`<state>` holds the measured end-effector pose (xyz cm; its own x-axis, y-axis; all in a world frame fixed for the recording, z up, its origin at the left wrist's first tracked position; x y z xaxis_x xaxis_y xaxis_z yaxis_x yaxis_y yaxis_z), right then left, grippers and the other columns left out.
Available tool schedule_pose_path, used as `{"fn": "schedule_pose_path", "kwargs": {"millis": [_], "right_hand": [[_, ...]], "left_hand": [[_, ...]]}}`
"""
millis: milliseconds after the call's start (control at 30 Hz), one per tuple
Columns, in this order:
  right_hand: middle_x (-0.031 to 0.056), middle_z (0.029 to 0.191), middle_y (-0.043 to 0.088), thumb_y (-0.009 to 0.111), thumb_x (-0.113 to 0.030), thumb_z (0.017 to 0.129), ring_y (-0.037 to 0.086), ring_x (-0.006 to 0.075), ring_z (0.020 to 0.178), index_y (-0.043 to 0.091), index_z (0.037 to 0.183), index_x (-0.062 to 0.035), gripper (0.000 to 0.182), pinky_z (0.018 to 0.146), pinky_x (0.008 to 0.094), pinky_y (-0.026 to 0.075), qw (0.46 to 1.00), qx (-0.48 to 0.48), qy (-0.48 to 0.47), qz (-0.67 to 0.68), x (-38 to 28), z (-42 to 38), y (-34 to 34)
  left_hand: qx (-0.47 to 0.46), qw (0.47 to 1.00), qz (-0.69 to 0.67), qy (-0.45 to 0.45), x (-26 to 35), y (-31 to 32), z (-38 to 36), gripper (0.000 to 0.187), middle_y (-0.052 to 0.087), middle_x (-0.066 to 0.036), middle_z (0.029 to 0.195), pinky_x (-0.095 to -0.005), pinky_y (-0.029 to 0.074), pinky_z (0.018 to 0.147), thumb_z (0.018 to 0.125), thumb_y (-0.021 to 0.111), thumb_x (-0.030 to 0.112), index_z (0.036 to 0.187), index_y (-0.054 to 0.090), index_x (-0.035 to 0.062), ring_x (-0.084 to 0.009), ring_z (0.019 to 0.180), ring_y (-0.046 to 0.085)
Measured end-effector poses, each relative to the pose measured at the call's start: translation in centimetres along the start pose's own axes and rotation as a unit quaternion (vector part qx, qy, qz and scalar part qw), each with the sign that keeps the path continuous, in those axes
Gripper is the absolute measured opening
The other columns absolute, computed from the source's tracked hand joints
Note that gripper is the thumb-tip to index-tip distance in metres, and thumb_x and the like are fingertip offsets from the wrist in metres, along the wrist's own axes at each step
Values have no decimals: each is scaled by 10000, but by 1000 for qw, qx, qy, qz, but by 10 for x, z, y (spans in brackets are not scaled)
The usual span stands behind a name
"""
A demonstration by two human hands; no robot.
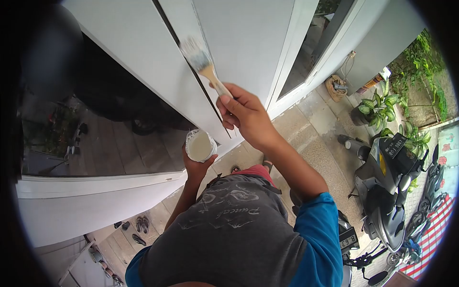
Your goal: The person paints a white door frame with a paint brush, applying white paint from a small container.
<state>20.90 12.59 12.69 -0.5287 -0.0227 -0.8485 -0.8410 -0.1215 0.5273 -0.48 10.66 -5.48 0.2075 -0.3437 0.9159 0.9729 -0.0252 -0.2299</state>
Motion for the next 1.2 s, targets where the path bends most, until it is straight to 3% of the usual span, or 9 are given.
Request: {"fn": "schedule_pose_path", "kwargs": {"millis": [100,200,367,533,700,767,867,1033,1200], "right_hand": [[-14,774,454,447,-149,1030,350,73,618,507,1306,-1,319,594,226,338,998,31,39,-42,76,8,-49],[-18,754,462,472,-160,1024,362,74,590,537,1256,-1,289,572,248,362,994,47,79,64,143,-11,-77],[3,759,480,483,-172,1006,380,94,599,538,1174,-1,245,588,265,374,944,170,249,136,206,-46,-113],[6,767,463,438,-201,1012,375,89,611,505,1214,31,314,581,253,359,959,129,213,132,101,-26,-57],[8,770,454,480,-222,1023,383,90,596,513,1233,26,326,562,252,379,978,53,149,138,-21,-27,11],[5,777,442,462,-206,1033,367,84,591,499,1295,22,349,552,247,374,997,-7,37,72,-52,-28,30],[-2,780,430,449,-207,1041,357,81,599,489,1331,14,367,563,240,366,998,-24,-29,42,-65,-26,35],[-15,777,424,463,-229,1037,340,75,602,508,1309,7,363,589,244,360,999,20,27,38,24,6,-30],[-11,742,439,468,-198,1025,351,87,592,480,1296,26,351,571,247,343,985,99,124,64,132,-21,-79]], "left_hand": [[8,1000,-1,5,-3,-2,-2,969,564,-147,1246,-372,476,963,600,920,104,1375,349,2,-246,1138,583],[15,1000,-2,2,-8,-5,-5,973,564,-148,1248,-372,476,963,597,921,101,1376,347,0,-243,1139,584],[22,999,-28,-8,-8,-8,-7,959,564,-148,1249,-368,477,960,599,920,101,1367,355,-2,-238,1141,584],[11,1000,-15,-1,-5,-6,-7,958,563,-149,1245,-369,481,957,605,921,109,1369,352,7,-238,1138,585],[15,1000,18,-2,4,-4,-8,959,563,-148,1241,-371,484,954,604,925,120,1370,358,14,-241,1132,586],[16,1000,15,-3,2,-4,-9,959,562,-147,1241,-372,485,952,605,926,124,1370,359,16,-243,1130,586],[15,1000,14,4,0,-4,-11,955,562,-149,1242,-373,488,948,608,927,133,1368,360,14,-245,1130,586],[27,1000,5,-1,-1,-7,-15,948,577,-149,1235,-373,488,948,611,924,124,1366,362,10,-242,1126,595],[27,999,-18,-21,-4,-8,-16,908,560,-139,1252,-382,458,991,614,909,92,1341,372,7,-241,1159,568]]}}
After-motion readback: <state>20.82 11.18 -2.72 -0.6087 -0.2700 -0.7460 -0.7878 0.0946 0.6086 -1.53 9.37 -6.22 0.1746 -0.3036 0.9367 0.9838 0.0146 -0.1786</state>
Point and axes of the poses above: each hand's wrist, its own z-axis towards the middle knuckle, its own y-axis out of the palm, x = y × z, the point moved 4 cm from there along z, towards the middle knuckle
